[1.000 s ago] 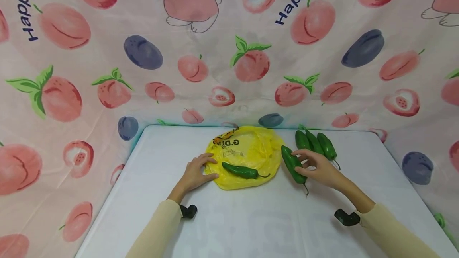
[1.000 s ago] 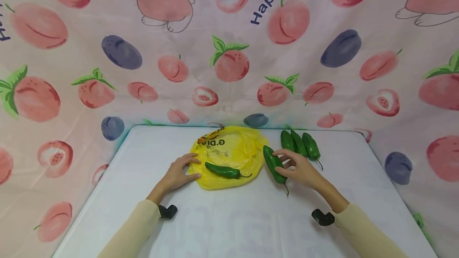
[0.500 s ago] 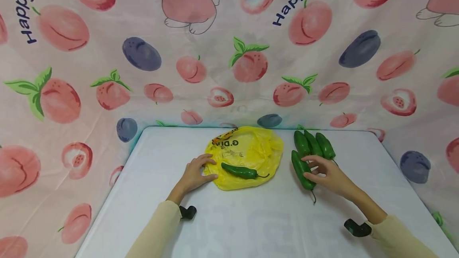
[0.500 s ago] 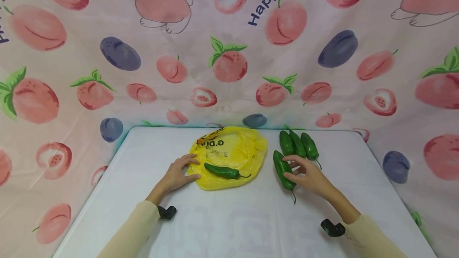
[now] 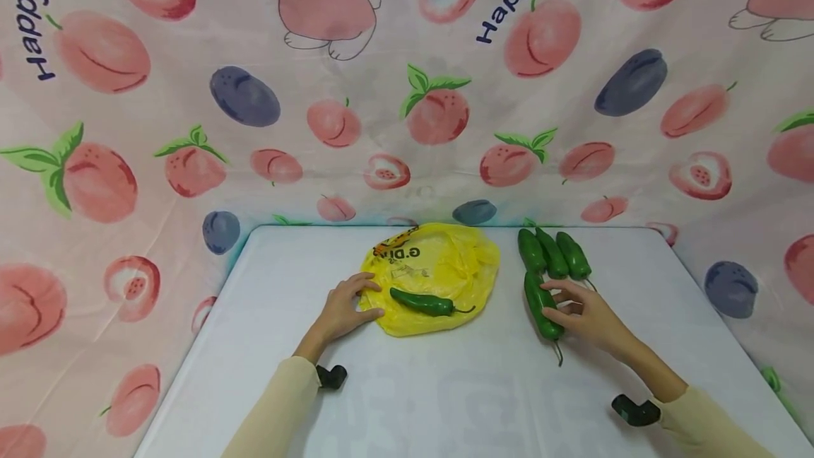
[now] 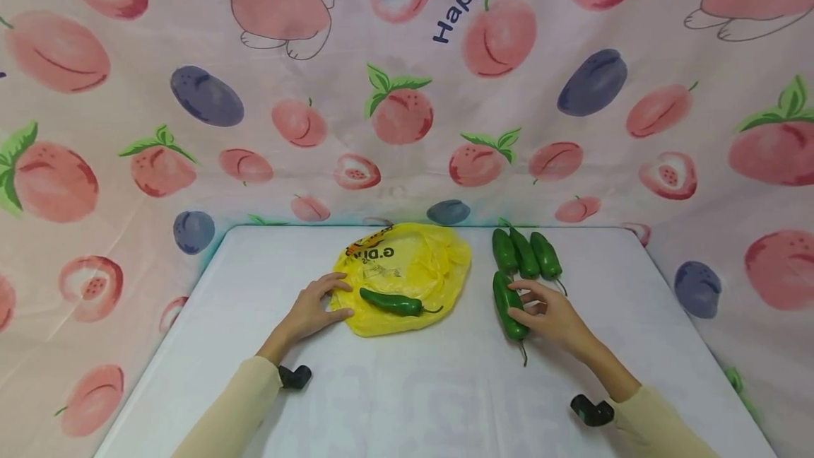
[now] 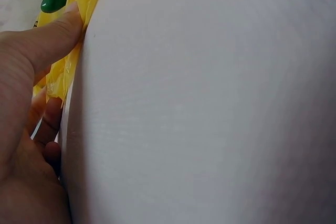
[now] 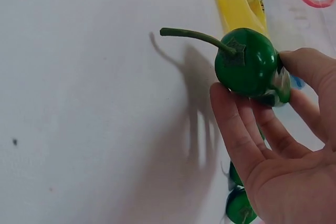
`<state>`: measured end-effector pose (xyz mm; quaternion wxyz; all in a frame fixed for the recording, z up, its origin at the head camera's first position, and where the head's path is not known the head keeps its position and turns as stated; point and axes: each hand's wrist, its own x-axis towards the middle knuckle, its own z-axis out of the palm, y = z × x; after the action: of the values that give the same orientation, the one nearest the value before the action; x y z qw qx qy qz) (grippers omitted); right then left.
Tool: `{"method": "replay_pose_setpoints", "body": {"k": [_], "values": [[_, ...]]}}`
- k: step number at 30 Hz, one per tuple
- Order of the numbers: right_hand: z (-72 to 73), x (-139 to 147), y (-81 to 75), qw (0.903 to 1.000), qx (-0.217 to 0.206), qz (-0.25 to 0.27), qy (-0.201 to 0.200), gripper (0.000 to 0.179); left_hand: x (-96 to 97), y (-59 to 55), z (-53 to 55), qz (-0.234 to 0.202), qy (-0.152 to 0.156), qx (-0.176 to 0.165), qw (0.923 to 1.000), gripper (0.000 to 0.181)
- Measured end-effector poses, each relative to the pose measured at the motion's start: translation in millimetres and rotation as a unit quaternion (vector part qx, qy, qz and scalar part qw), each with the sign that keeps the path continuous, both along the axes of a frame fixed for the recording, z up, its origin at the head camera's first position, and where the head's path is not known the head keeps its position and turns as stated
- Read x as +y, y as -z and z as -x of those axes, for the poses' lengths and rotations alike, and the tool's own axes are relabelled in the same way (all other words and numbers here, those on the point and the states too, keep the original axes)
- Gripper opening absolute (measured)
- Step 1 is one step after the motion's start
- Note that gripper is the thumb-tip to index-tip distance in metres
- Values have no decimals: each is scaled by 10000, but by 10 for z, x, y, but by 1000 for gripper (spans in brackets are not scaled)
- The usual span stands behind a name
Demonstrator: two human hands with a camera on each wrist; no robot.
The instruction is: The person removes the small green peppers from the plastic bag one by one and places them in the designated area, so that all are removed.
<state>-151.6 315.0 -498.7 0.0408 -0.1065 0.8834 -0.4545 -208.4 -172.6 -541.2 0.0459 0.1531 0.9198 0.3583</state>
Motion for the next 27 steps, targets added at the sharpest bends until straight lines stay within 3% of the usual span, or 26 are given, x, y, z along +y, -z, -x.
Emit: {"method": "replay_pose_setpoints", "body": {"k": [16,27], "values": [[44,14,105,9978,-326,-212,531,52,10,-8,-6,-18,-79,-30,10000,43],[58,27,147,9972,-488,-104,557,53,24,13,3,-16,-132,-52,9999,43]]}}
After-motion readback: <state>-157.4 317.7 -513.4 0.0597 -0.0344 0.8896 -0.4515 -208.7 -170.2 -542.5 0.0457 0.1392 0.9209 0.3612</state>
